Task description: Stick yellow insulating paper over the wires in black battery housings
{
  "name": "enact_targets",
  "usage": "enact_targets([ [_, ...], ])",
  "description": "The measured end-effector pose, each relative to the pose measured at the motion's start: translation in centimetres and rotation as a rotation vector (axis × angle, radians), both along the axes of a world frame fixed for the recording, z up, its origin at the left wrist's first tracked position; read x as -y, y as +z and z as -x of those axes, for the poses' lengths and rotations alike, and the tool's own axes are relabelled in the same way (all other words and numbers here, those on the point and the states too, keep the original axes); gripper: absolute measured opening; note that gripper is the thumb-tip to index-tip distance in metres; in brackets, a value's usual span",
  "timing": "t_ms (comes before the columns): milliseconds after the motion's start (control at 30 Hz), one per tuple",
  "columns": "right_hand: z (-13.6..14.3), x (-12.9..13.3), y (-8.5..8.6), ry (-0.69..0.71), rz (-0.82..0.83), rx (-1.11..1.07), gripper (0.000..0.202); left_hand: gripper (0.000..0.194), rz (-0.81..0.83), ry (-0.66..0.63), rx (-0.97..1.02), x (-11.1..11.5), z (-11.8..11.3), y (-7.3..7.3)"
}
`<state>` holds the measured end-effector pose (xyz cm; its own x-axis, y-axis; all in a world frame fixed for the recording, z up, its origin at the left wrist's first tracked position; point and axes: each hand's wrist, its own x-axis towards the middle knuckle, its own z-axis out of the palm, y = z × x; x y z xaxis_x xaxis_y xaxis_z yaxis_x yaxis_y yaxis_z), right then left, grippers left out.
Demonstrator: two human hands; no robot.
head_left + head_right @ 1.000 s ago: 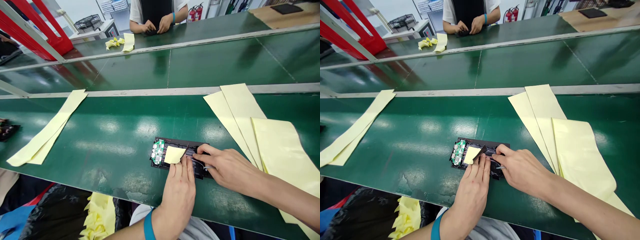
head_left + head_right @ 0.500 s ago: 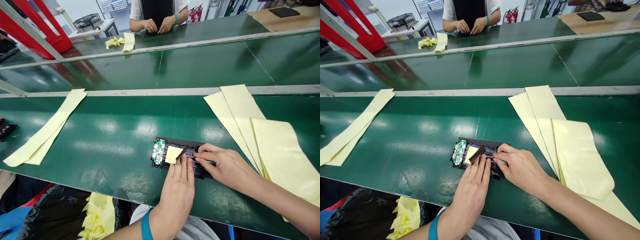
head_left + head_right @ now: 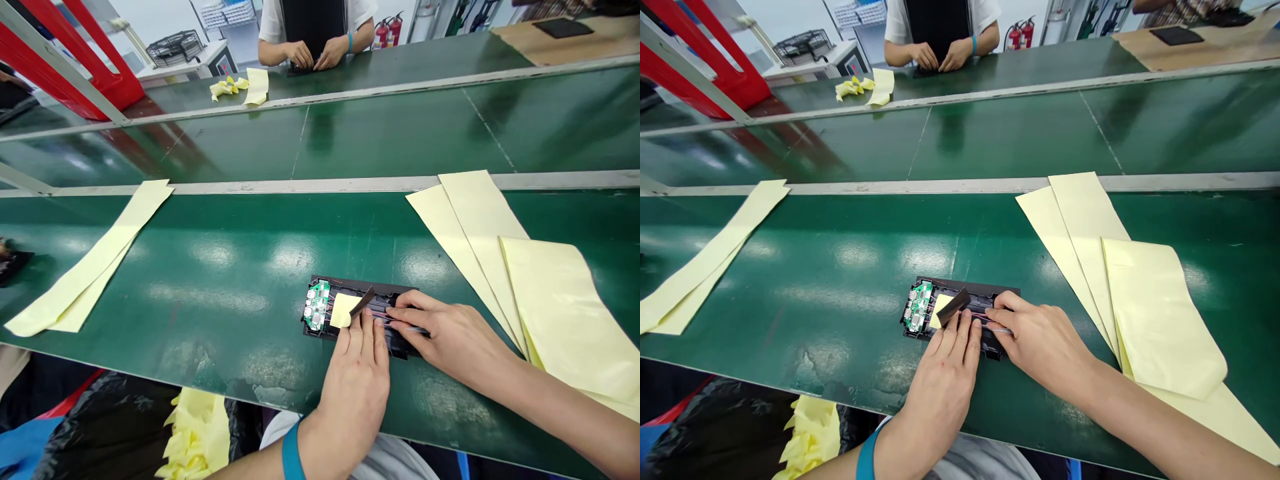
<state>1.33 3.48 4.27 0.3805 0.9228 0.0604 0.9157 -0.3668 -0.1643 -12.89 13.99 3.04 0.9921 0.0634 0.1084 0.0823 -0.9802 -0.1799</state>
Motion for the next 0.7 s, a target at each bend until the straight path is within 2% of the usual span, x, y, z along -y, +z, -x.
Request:
enact_targets([
  [167,1.7,0.1,-0.3,0.052,0.007,0.319,0.028,0.053,-0.008,0.012,0.001,0.3,-0.2,-0.1],
  [233,2.1,0.1,-0.5,0.048,0.008,0.384,0.030,0.053,-0.013,0.010,0.012,0.4,-0.2,-0.1],
  [367,2.3,0.5,-0.4,-0.063,-0.136,0.304,0.029,0.052,-0.016,0.008,-0.008,0.4,-0.1,-0.2],
  [467,2.4,0.9,-0.3,-0.031,-0.235,0.289,0.031,0.051,-0.017,0.010,-0.011,0.4,-0.1,-0.2],
  [600,3.2,1.1,-0.5,0.125,-0.138,0.360,0.045,0.051,-0.023,0.012,0.007,0.5,-0.1,-0.2],
  [700,3.6,0.8,-0.7,0.140,-0.027,0.435,0.054,0.052,-0.023,0.022,0.013,0.5,-0.1,-0.3],
])
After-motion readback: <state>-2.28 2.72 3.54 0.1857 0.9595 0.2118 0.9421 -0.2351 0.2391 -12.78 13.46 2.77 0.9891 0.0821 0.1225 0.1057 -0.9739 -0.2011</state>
